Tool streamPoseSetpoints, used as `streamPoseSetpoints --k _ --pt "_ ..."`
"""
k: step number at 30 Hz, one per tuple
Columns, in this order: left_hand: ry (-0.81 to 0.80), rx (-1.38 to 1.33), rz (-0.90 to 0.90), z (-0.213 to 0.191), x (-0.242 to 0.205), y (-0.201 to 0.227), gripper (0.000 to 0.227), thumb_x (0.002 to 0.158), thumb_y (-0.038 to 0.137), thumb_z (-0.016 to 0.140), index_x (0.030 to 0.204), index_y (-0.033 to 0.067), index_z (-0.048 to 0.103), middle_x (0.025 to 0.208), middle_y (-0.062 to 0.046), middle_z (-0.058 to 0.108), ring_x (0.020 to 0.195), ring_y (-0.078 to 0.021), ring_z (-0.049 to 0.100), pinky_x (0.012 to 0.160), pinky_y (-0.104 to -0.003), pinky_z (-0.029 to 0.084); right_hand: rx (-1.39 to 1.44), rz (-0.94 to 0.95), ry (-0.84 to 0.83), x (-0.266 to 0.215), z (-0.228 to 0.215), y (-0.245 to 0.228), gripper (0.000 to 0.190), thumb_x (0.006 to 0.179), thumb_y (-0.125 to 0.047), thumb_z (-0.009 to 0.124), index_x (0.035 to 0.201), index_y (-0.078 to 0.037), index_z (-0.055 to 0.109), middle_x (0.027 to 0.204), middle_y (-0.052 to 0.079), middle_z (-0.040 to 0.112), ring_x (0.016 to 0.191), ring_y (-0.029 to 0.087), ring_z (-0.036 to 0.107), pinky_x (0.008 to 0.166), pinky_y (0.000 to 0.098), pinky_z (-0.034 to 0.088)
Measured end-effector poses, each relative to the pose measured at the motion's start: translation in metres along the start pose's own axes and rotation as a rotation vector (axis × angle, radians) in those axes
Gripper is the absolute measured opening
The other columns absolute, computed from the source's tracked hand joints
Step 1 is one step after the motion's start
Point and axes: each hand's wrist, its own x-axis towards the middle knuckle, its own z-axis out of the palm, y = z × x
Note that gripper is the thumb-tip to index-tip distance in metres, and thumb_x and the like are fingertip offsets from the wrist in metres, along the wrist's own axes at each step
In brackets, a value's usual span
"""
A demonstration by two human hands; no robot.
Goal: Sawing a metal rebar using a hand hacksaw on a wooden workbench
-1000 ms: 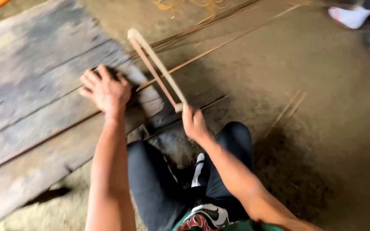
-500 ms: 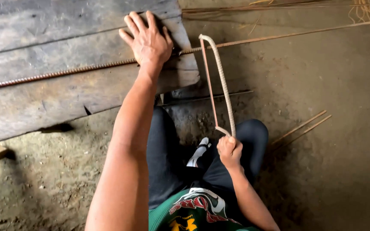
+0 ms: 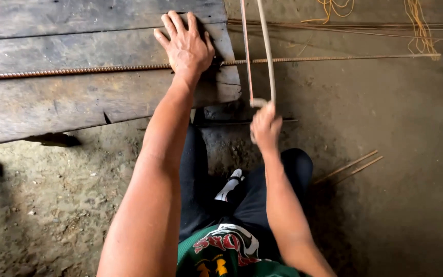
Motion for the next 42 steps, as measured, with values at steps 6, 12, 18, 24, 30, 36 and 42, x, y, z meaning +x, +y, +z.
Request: streamPoseSetpoints --k 6,12,18,24,30,36,42 --pt "-0.012 -0.014 0.010 0.006 0.001 -0.002 0.063 0.100 0.045 0.054 0.149 0.0059 0.045 0.155 -0.034 0.031 0.144 -0.0524 0.024 0.112 -0.074 0.021 -2.676 -0.811 0.165 -0.113 -0.046 0.140 0.054 0.111 -0.028 0.028 0.060 -0.014 0.028 0.047 0.004 0.031 0.037 0.015 0.029 0.037 0.0308 0.028" --pt "0.063 0.048 0.001 0.008 0.001 -0.001 0.062 0.098 0.045 0.056 0.147 0.0076 0.049 0.152 -0.032 0.038 0.143 -0.0513 0.029 0.111 -0.074 0.023 -1.778 -0.481 0.388 -0.022 -0.002 -0.024 0.032 0.082 -0.060 0.050 0.090 -0.029 0.052 0.073 -0.008 0.038 0.066 0.010 0.045 0.057 0.0301 0.036" --pt "-0.052 0.000 -0.012 0.001 0.000 0.001 0.062 0.100 0.045 0.051 0.149 0.0080 0.043 0.156 -0.031 0.032 0.146 -0.0494 0.023 0.113 -0.072 0.021 -1.465 -0.244 0.329 0.064 0.029 -0.066 0.044 0.089 -0.047 0.057 0.133 -0.048 0.063 0.120 -0.038 0.060 0.092 -0.013 0.052 0.070 0.0155 0.036" --pt "0.075 0.021 0.006 0.010 0.000 -0.001 0.062 0.096 0.046 0.058 0.144 0.0081 0.052 0.151 -0.033 0.039 0.141 -0.0509 0.032 0.110 -0.073 0.023 -1.855 -0.454 0.287 -0.112 -0.029 0.040 0.032 0.088 -0.055 0.044 0.080 -0.024 0.040 0.066 -0.004 0.036 0.053 0.016 0.040 0.047 0.0347 0.031" --pt "0.110 0.007 0.015 0.009 0.004 0.000 0.046 0.091 0.042 0.056 0.129 0.0163 0.062 0.131 -0.021 0.059 0.130 -0.0458 0.045 0.108 -0.075 0.024 -1.839 -0.541 0.412 -0.129 -0.032 0.027 0.032 0.084 -0.039 0.049 0.079 -0.024 0.021 0.071 -0.006 0.017 0.057 0.014 0.026 0.052 0.0346 0.025" --pt "0.074 0.062 0.014 0.002 0.003 -0.001 0.060 0.097 0.048 0.053 0.143 0.0096 0.051 0.145 -0.027 0.049 0.139 -0.0478 0.035 0.109 -0.072 0.023 -1.963 -0.389 0.220 0.080 0.019 -0.044 0.036 0.083 -0.062 0.042 0.077 -0.026 0.037 0.062 -0.008 0.029 0.052 0.012 0.036 0.046 0.0333 0.027" --pt "0.015 0.044 -0.001 0.005 0.002 0.000 0.061 0.097 0.050 0.051 0.146 0.0125 0.050 0.149 -0.027 0.046 0.142 -0.0465 0.031 0.110 -0.071 0.022 -0.671 -0.162 0.002 -0.028 -0.007 -0.049 0.065 0.090 -0.027 0.071 0.153 -0.035 0.056 0.144 -0.010 0.060 0.123 -0.002 0.052 0.095 0.0198 0.040"
